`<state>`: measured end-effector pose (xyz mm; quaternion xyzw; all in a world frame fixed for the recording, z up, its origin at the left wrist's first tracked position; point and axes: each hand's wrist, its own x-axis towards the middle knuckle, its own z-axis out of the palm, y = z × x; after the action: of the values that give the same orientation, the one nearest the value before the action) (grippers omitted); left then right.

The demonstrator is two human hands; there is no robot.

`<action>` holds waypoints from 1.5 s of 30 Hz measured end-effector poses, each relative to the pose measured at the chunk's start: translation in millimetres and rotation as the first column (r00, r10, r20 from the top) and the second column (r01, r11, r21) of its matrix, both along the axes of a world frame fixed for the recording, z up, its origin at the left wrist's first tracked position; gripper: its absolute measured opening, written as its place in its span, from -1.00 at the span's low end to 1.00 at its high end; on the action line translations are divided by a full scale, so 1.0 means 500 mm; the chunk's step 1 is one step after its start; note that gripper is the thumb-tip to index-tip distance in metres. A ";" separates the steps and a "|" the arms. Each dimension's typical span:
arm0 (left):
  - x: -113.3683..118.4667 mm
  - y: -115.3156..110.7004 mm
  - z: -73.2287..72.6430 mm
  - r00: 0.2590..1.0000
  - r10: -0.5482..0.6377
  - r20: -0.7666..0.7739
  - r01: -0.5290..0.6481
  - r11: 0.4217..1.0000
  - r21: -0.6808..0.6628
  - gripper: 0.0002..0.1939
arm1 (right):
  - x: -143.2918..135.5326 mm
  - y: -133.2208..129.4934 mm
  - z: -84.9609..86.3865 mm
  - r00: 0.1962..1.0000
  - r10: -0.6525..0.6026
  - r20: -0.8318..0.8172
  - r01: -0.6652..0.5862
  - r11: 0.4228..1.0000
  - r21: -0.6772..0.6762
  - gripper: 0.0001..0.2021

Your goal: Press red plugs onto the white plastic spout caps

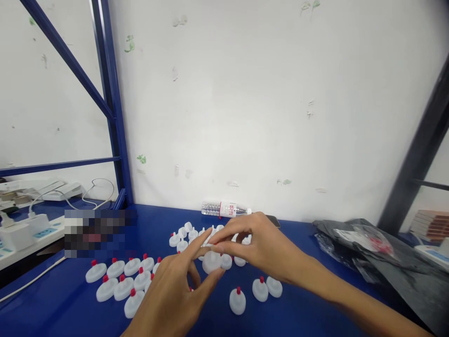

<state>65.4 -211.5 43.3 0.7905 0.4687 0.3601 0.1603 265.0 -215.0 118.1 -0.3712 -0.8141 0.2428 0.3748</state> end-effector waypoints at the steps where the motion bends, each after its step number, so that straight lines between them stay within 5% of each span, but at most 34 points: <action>1: 0.000 0.000 -0.003 1.000 -0.006 -0.007 0.006 1.000 0.004 -0.34 | 0.000 0.000 -0.002 0.999 -0.007 0.033 0.007 1.000 0.015 -0.83; 6: 0.000 0.004 -0.006 1.000 0.000 -0.016 0.000 1.000 0.007 -0.34 | -0.002 -0.002 -0.003 0.989 -0.036 0.144 0.033 0.999 0.024 -0.79; 15: -0.011 -0.003 0.009 0.999 -0.044 0.008 0.043 0.997 0.058 -0.21 | -0.001 -0.001 -0.001 0.999 -0.026 0.045 0.030 0.996 -0.079 -0.89; 18: -0.039 0.011 0.020 0.999 0.035 -0.028 -0.033 0.996 0.086 -0.20 | 0.003 0.020 -0.020 0.993 -0.047 0.105 0.055 0.996 -0.067 -0.88; 22: -0.084 0.038 0.043 0.974 0.218 -0.062 -0.204 0.962 0.184 -0.48 | -0.001 0.061 -0.072 0.967 -0.028 0.253 0.053 0.994 -0.092 -0.91; 27: -0.118 0.069 0.045 0.939 0.232 -0.253 -0.207 0.971 0.121 -0.56 | -0.013 0.085 -0.139 0.928 0.026 0.373 0.022 0.992 -0.124 -0.89; 33: -0.115 0.079 0.034 0.917 0.205 -0.343 -0.190 0.979 0.076 -0.54 | -0.017 0.068 -0.126 0.887 0.043 0.460 0.022 0.991 -0.135 -0.70; 38: -0.116 0.076 0.036 0.924 0.214 -0.316 -0.190 0.976 0.107 -0.55 | 0.004 0.069 -0.094 0.856 -0.155 0.493 0.156 0.987 0.041 -0.74; 41: -0.118 0.076 0.035 0.932 0.206 -0.297 -0.177 0.977 0.120 -0.57 | 0.016 0.085 -0.112 0.761 -0.303 0.574 0.264 0.952 0.153 -0.86; 45: -0.111 0.070 0.033 0.948 0.154 -0.279 -0.126 0.985 0.115 -0.58 | 0.022 0.103 -0.137 0.745 -0.309 0.591 0.293 0.948 0.126 -0.92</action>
<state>9.7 -176.5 59.7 0.8059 0.5241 0.2743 0.0265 276.1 -163.4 49.7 -0.5506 -0.8230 0.0381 0.1345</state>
